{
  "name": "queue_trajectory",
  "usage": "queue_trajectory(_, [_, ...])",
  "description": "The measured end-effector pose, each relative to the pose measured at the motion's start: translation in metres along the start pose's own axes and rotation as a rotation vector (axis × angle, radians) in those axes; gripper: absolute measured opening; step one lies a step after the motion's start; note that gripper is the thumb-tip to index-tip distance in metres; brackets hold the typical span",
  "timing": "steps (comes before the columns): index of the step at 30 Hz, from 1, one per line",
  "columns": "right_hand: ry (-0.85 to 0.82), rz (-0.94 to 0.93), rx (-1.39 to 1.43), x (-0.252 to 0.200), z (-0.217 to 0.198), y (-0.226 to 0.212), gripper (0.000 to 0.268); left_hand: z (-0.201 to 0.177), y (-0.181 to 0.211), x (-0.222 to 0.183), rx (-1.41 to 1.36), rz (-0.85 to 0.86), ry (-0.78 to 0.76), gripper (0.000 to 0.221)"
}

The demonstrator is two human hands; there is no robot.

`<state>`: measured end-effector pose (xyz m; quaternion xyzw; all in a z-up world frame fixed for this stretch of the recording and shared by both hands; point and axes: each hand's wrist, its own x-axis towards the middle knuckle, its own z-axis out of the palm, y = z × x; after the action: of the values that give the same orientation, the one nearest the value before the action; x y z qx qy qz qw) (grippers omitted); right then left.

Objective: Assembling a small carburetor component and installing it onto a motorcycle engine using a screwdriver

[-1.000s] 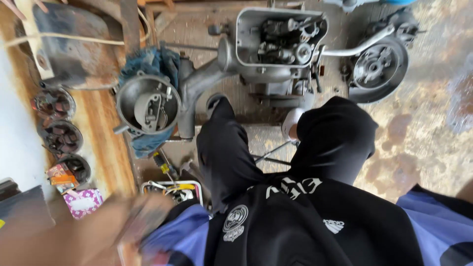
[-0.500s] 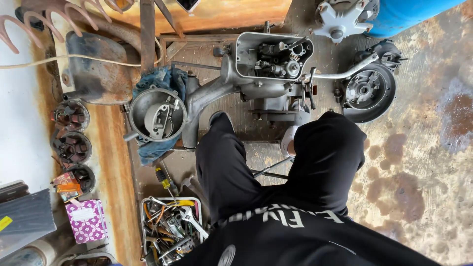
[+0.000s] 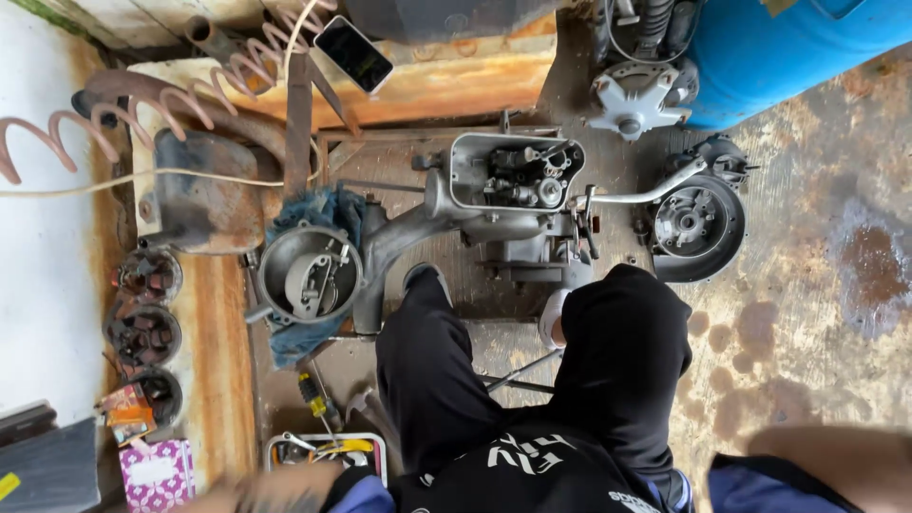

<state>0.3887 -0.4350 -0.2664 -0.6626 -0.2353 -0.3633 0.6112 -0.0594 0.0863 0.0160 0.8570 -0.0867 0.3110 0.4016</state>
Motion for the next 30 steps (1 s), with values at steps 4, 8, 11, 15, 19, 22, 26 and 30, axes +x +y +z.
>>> queue_trajectory(4, [0.118,-0.041,0.024,-0.014,0.085,-0.131,0.025,0.003,-0.007,0.018,-0.025,0.004,-0.030,0.011])
queue_trajectory(8, [0.215,-0.105,0.043,0.013,0.197,-0.264,0.027,0.168,-0.119,0.061,-0.375,0.052,-0.143,0.022])
queue_trajectory(11, [-0.065,-0.295,-0.069,0.024,0.260,-0.310,0.044,0.220,-0.147,0.056,-0.377,0.054,-0.109,0.035])
queue_trajectory(15, [-0.139,-0.260,-0.145,0.011,0.278,-0.322,0.037,0.218,-0.151,0.053,-0.364,0.027,-0.176,0.018])
queue_trajectory(19, [-0.199,-0.127,0.040,0.007,0.287,-0.315,0.031,0.214,-0.146,0.051,-0.319,0.029,-0.121,0.017])
queue_trajectory(22, [-0.144,0.271,0.283,0.010,0.295,-0.351,0.036,0.213,-0.147,0.052,-0.243,0.031,-0.068,0.013])
queue_trajectory(26, [-0.178,0.421,0.502,0.012,0.290,-0.341,0.033,0.220,-0.150,0.044,-0.222,0.036,-0.037,0.014])
queue_trajectory(30, [-0.230,0.401,0.498,0.009,0.289,-0.336,0.034,0.214,-0.142,0.048,-0.239,0.016,-0.081,0.014])
